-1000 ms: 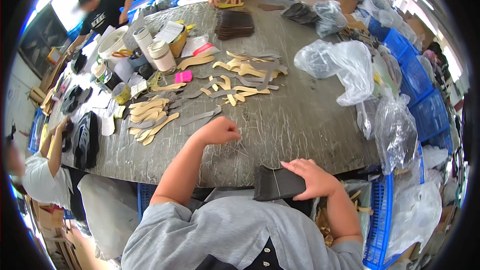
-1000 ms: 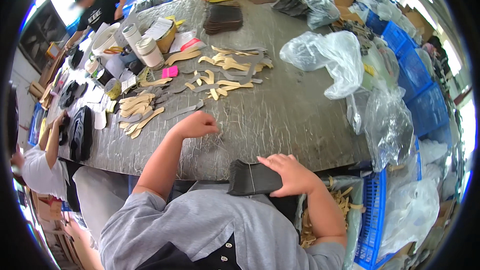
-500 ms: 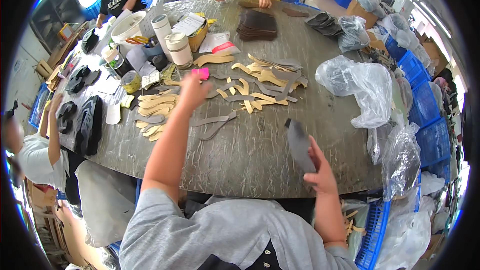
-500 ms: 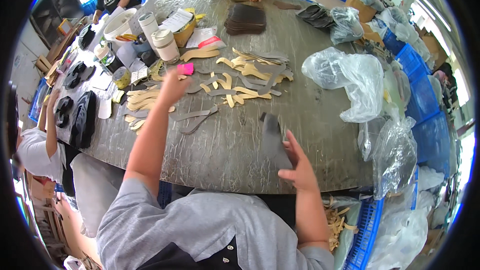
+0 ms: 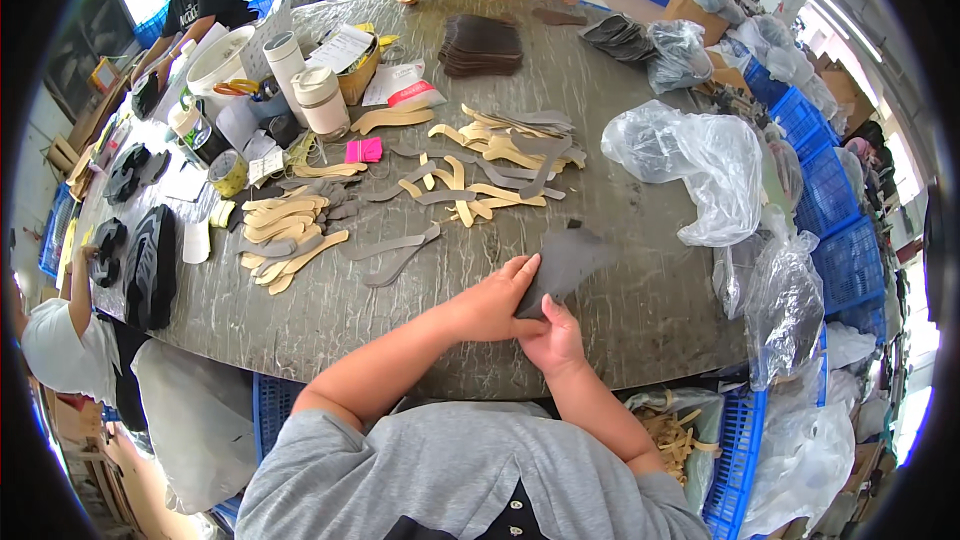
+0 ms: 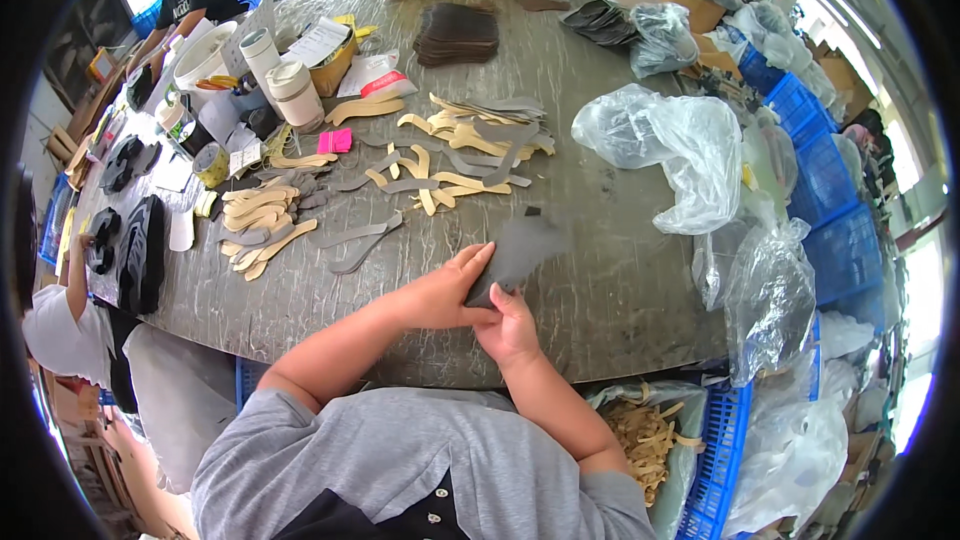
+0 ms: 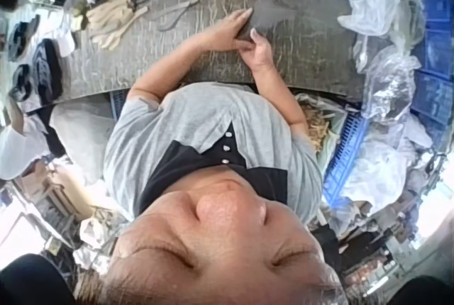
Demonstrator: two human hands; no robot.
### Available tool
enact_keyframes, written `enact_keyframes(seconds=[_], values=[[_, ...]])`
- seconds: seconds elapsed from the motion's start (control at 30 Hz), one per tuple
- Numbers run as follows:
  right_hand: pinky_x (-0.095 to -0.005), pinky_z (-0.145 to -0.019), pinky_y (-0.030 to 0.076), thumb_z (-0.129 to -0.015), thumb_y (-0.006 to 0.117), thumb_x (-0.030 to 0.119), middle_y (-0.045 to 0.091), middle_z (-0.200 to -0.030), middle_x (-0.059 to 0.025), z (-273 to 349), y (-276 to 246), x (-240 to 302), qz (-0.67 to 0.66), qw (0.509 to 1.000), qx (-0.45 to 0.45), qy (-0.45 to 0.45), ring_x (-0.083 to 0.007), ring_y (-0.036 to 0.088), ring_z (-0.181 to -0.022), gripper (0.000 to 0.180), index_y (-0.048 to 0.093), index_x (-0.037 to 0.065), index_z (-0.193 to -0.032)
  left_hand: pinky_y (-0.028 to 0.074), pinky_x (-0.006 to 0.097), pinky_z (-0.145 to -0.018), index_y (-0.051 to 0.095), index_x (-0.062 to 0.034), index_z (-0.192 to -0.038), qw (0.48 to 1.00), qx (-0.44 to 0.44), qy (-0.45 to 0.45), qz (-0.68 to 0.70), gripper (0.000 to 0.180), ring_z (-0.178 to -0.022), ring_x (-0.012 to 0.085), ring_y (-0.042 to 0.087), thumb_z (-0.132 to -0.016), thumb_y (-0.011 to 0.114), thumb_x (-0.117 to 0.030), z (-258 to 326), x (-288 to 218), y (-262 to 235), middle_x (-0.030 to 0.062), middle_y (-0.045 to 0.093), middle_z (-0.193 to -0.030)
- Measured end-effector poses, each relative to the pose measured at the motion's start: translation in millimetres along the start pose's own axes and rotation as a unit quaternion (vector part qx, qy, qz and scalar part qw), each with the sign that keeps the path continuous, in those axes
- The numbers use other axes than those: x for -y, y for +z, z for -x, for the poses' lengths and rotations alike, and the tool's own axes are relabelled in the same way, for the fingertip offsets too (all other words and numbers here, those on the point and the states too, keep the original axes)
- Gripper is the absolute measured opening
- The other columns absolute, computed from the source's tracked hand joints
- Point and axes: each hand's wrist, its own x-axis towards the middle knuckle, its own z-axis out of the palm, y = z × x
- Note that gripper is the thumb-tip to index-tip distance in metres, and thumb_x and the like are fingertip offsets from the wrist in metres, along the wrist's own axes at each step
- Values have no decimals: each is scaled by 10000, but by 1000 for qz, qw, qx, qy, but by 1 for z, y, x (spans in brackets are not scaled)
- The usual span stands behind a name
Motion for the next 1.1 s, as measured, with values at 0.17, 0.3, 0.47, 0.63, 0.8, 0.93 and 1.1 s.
enact_keyframes(seconds=[0.17, 0.3, 0.47, 0.63, 0.8, 0.93, 1.1], values=[[-445, -1066, 337, -848, 738, 201, 512, -1323, -91, 28, -17, 12, 185, 981, -59, 21, -247, 464, -1241, 638, 427, 37, -1381, 377, 460, -1036, 251, -33, -1499, 948, 111, 36, -295, 1005, -1266, 357, 425, -691, 777, -317, 12, 17, -30, 201, 370, -1434], [-488, -1098, 280, -773, 785, 349, 321, -1473, -194, 51, -5, 14, 660, 659, -141, -333, -378, 353, -1320, 859, 355, 29, -1445, 321, 475, -1053, 292, -106, -1504, 951, 65, 63, -296, 997, -1306, 352, 365, -683, 796, -362, 14, 46, -27, 168, 379, -1438], [-619, -1114, 199, -672, 781, 486, 317, -1512, -139, 8, 32, 26, 922, 280, 97, -250, -352, 259, -1411, 966, 371, 104, -1458, 277, 517, -1078, 232, -98, -1518, 969, 80, 57, -226, 1128, -1334, 388, 329, -639, 804, -512, 1, 49, -33, 183, 335, -1477], [-578, -1126, 227, -744, 700, 587, 346, -1503, -114, -29, 32, 25, 945, 260, 106, -170, -317, 277, -1409, 846, 471, 103, -1399, 445, 455, -921, 573, -48, -1270, 992, -93, -79, -16, 519, -1107, 338, 584, -822, 710, -271, -15, 99, -32, 175, 628, -1167], [-578, -1143, 180, -718, 720, 596, 351, -1498, -122, -31, 41, 28, 950, 248, 108, -158, -307, 258, -1422, 850, 500, 85, -1360, 529, 368, -688, 719, 11, -952, 979, -136, -148, 41, 202, -730, 255, 695, -825, 649, -129, -26, 94, -33, 142, 710, -765], [-582, -1138, 186, -702, 732, 592, 390, -1462, -131, -29, 40, 26, 952, 235, 111, -165, -301, 291, -1403, 850, 514, 55, -1324, 516, 362, -621, 702, 16, -914, 972, -129, -189, 56, 170, -634, 226, 662, -825, 641, -114, -33, 91, -35, 155, 690, -739], [-593, -1128, 202, -703, 726, 601, 404, -1442, -146, -24, 35, 18, 947, 249, 99, -178, -302, 314, -1387, 883, 482, 67, -1362, 491, 325, -563, 629, 3, -957, 928, -356, -86, -68, 128, -590, 145, 615, -891, 590, -99, -41, 113, -18, 109, 649, -721]])
